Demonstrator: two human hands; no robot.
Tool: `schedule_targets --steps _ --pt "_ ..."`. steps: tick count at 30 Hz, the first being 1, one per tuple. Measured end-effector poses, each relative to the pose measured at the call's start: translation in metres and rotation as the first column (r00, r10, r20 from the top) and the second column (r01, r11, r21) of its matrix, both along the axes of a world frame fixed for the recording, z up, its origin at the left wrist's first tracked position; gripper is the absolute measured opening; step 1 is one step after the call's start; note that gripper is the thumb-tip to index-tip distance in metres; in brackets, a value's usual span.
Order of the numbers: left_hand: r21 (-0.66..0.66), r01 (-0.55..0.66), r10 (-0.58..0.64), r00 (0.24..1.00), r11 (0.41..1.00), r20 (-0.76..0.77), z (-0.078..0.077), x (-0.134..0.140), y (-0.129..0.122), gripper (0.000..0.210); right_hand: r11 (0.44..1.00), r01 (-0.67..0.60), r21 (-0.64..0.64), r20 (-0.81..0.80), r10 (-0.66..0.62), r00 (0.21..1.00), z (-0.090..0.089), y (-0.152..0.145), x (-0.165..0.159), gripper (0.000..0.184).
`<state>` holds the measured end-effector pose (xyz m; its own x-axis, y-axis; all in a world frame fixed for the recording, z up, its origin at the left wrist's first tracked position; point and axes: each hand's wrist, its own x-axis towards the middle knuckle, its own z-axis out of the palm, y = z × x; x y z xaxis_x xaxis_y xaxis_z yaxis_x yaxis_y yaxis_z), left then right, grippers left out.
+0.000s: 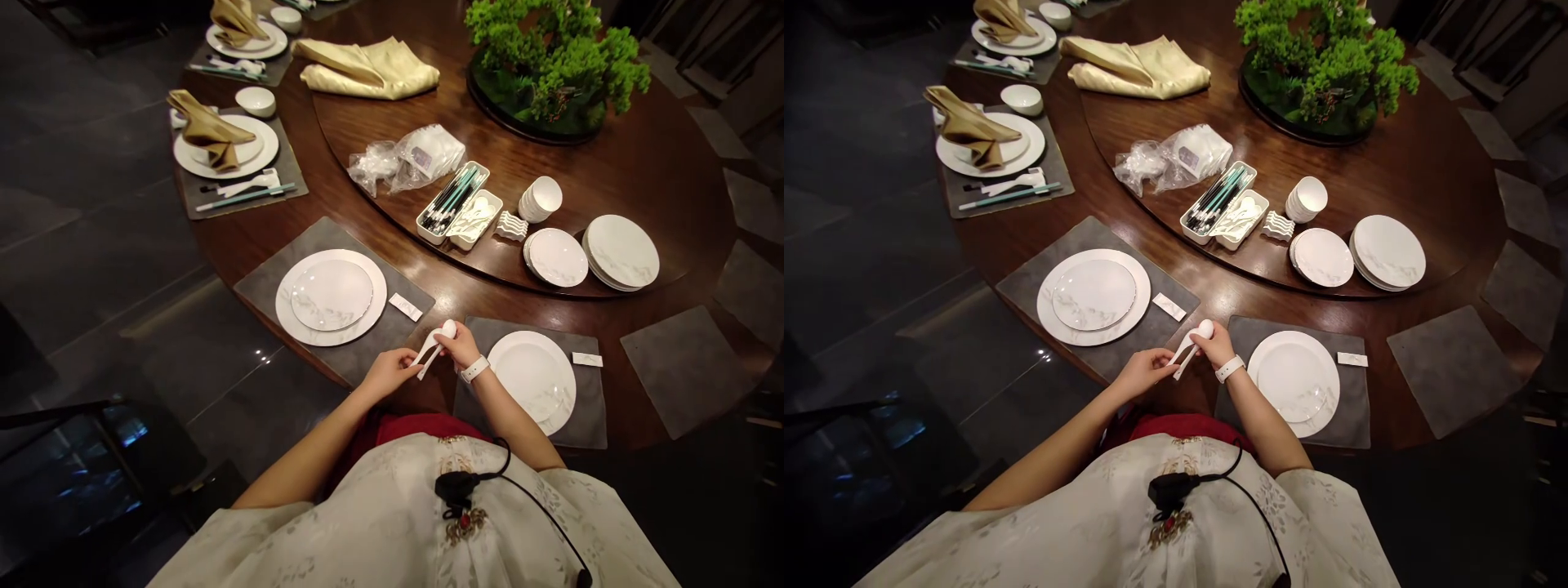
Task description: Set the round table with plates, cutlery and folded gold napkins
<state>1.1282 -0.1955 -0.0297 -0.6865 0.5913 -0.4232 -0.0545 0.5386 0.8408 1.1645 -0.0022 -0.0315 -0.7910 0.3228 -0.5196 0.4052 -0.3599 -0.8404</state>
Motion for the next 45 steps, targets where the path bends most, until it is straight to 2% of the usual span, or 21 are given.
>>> schedule_targets --steps 4,6,9,11,15,19,25,28,32,35,37,39,40,42,44,45 --pt "-0.046 -0.097 0.092 0.992 0.994 -0.087 -0.013 -0.012 -0.012 0.039 0.999 -0.012 -0.047 0.031 0.014 0.999 0.008 0.014 0.008 0.054" --pt "-0.118 -0.136 0.113 0.976 0.984 -0.184 -0.023 -0.024 -0.019 0.038 0.989 -0.091 -0.115 0.048 0.097 0.994 0.015 0.024 0.015 0.059" --pt "-0.236 -0.149 0.065 0.943 0.960 -0.327 -0.043 -0.044 -0.027 0.032 0.940 -0.246 -0.238 0.054 0.265 0.963 0.021 0.031 0.030 0.063" --pt "-0.306 -0.164 0.037 0.923 0.938 -0.383 -0.054 -0.054 -0.030 0.031 0.910 -0.296 -0.290 0.048 0.323 0.945 0.023 0.028 0.040 0.062" --pt "-0.374 -0.185 0.018 0.913 0.909 -0.407 -0.069 -0.061 -0.030 0.031 0.897 -0.301 -0.323 0.043 0.332 0.942 0.024 0.013 0.054 0.057" --pt "-0.385 -0.186 0.015 0.914 0.904 -0.406 -0.075 -0.060 -0.025 0.032 0.900 -0.297 -0.319 0.008 0.316 0.949 0.032 0.007 0.061 0.058" --pt "-0.381 -0.181 0.012 0.914 0.907 -0.407 -0.083 -0.061 -0.018 0.030 0.848 -0.397 -0.351 0.052 0.441 0.896 0.039 0.001 0.081 0.053" --pt "-0.369 -0.186 0.020 0.911 0.911 -0.411 -0.088 -0.062 -0.017 0.030 0.856 -0.412 -0.311 0.035 0.443 0.896 0.037 -0.004 0.093 0.046" --pt "-0.369 -0.216 0.050 0.911 0.904 -0.410 -0.091 -0.064 -0.018 0.034 0.916 -0.351 -0.195 0.017 0.361 0.932 0.032 0.002 0.108 0.043" --pt "-0.376 -0.238 0.062 0.904 0.896 -0.423 -0.090 -0.064 -0.019 0.037 0.966 -0.257 -0.033 0.042 0.258 0.965 0.024 0.026 0.125 0.043" --pt "-0.385 -0.243 0.057 0.898 0.890 -0.436 -0.089 -0.063 -0.021 0.040 0.978 -0.158 0.136 0.074 0.149 0.986 0.016 0.053 0.141 0.041" --pt "-0.392 -0.261 0.053 0.882 0.882 -0.469 -0.086 -0.060 -0.024 0.043 0.938 -0.027 0.347 0.109 -0.012 0.994 0.009 0.087 0.163 0.035" --pt "-0.384 -0.279 0.056 0.865 0.880 -0.499 -0.084 -0.058 -0.026 0.045 0.887 0.037 0.461 0.127 -0.108 0.986 0.006 0.105 0.175 0.031" --pt "-0.358 -0.314 0.070 0.830 0.879 -0.554 -0.080 -0.056 -0.031 0.046 0.729 0.107 0.676 0.175 -0.300 0.938 0.002 0.143 0.201 0.024" --pt "-0.354 -0.324 0.072 0.818 0.877 -0.570 -0.073 -0.054 -0.034 0.042 0.568 0.072 0.820 0.241 -0.456 0.857 -0.001 0.178 0.226 0.021" --pt "-0.359 -0.315 0.065 0.824 0.878 -0.563 -0.068 -0.052 -0.034 0.040 0.514 0.030 0.857 0.280 -0.514 0.811 -0.003 0.193 0.236 0.020"
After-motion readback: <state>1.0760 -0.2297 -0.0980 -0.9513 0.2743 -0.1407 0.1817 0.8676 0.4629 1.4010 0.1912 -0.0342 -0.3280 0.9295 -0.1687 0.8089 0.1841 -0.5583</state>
